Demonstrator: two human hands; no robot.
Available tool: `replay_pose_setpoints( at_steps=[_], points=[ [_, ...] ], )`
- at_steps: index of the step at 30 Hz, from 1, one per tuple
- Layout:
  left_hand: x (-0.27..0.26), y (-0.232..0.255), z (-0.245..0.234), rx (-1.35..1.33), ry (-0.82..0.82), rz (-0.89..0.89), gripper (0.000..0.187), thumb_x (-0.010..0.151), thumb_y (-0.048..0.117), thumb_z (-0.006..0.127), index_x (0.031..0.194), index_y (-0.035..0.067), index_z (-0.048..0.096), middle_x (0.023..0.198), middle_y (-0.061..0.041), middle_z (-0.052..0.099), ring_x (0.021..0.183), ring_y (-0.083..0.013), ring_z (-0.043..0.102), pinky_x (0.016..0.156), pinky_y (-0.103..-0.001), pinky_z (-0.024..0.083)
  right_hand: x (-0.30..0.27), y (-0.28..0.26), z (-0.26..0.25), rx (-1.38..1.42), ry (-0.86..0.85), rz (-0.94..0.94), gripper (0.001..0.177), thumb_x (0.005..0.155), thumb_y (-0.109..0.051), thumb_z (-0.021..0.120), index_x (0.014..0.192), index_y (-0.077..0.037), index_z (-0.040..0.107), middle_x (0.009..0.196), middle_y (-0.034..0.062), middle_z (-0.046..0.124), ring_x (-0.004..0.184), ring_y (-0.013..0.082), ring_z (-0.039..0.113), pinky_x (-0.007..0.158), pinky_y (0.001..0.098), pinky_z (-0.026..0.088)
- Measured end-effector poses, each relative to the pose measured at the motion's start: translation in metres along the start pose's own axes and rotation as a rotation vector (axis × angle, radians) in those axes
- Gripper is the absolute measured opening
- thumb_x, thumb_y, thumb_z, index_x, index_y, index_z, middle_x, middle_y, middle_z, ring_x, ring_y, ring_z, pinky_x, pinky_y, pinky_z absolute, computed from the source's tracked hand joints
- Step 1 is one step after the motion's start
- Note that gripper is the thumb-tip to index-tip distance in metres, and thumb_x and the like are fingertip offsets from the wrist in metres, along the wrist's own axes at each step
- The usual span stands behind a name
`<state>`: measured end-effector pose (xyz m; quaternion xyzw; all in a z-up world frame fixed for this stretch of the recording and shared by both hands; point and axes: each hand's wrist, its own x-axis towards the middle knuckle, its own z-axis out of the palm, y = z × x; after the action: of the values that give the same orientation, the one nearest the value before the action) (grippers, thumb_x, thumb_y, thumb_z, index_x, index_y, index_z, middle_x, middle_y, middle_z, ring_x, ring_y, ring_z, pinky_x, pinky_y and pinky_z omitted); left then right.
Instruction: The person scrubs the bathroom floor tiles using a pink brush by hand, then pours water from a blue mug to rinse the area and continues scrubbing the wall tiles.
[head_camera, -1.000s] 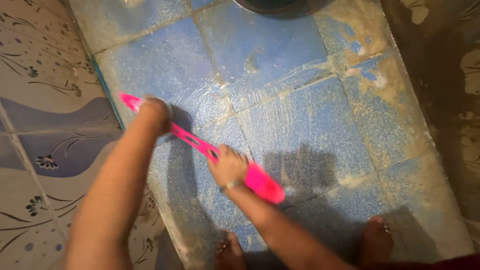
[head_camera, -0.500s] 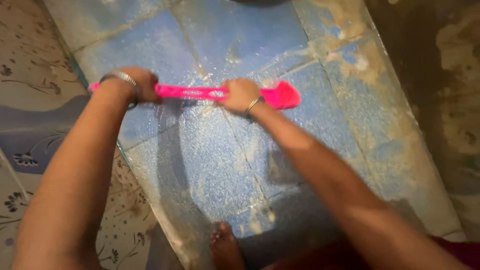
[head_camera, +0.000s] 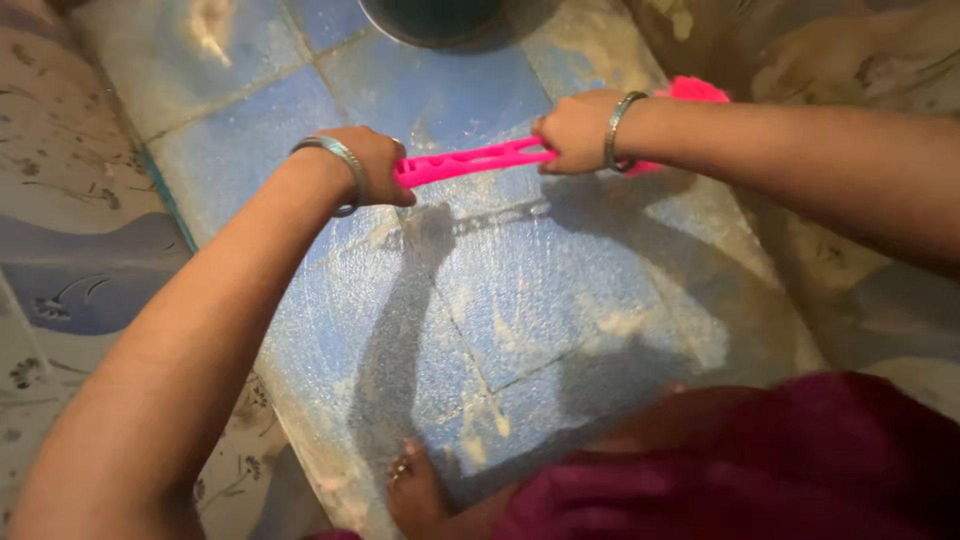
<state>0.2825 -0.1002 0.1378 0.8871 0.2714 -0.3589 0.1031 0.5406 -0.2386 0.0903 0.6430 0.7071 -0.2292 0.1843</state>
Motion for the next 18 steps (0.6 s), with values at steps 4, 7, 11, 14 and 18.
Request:
replay_pose_setpoints(
  at_steps=[4,7,11,14,18],
  points=[
    [0.018,0.022,-0.023,0.071,-0.075,-0.074,0.047,0.082,0.049,0.076,0.116,0.017,0.079,0.109,-0.013,0.079,0.101,-0.0305,0.075,0.091,-0.046,0.057,-0.024,0.018,-0.015,-0.012,0.038,-0.012,0.041,0.088,-0.049,0.067,0.111,-0.015,0.070,0.096,0.0162,0.074,0.091,0.0386,0.071,0.081,0.0517,0.056],
    [0.032,0.031,-0.051,0.114,-0.034,-0.054,0.043,0.074,0.039,0.086,0.108,0.014,0.082,0.109,-0.011,0.078,0.102,-0.0304,0.073,0.089,-0.047,0.057,-0.026,0.031,-0.013,0.090,0.160,-0.032,0.038,0.088,-0.045,0.067,0.114,-0.016,0.068,0.095,0.0171,0.074,0.090,0.0395,0.070,0.079,0.0525,0.054],
    [0.026,0.051,-0.083,0.160,0.094,-0.092,0.036,0.075,0.025,0.083,0.109,0.014,0.081,0.111,-0.014,0.077,0.103,-0.0322,0.073,0.087,-0.047,0.058,-0.014,0.050,0.000,0.266,0.325,-0.094,0.039,0.090,-0.042,0.069,0.112,-0.011,0.064,0.093,0.0187,0.074,0.089,0.0395,0.071,0.081,0.0503,0.054],
    [0.027,0.052,-0.111,0.221,0.185,-0.049,0.034,0.077,0.019,0.080,0.110,0.014,0.080,0.113,-0.016,0.076,0.104,-0.0332,0.073,0.086,-0.047,0.059,-0.007,0.050,0.000,0.338,0.299,-0.122,0.037,0.087,-0.039,0.070,0.112,-0.013,0.065,0.092,0.0195,0.073,0.087,0.0403,0.070,0.080,0.0507,0.053],
    [0.023,0.031,-0.084,0.187,0.033,-0.014,0.034,0.080,0.025,0.079,0.112,0.011,0.080,0.111,-0.016,0.078,0.104,-0.0322,0.074,0.088,-0.047,0.058,-0.001,0.038,-0.018,0.226,0.227,-0.124,0.036,0.091,-0.040,0.068,0.112,-0.011,0.062,0.092,0.0198,0.074,0.089,0.0412,0.070,0.080,0.0518,0.053]
  ],
)
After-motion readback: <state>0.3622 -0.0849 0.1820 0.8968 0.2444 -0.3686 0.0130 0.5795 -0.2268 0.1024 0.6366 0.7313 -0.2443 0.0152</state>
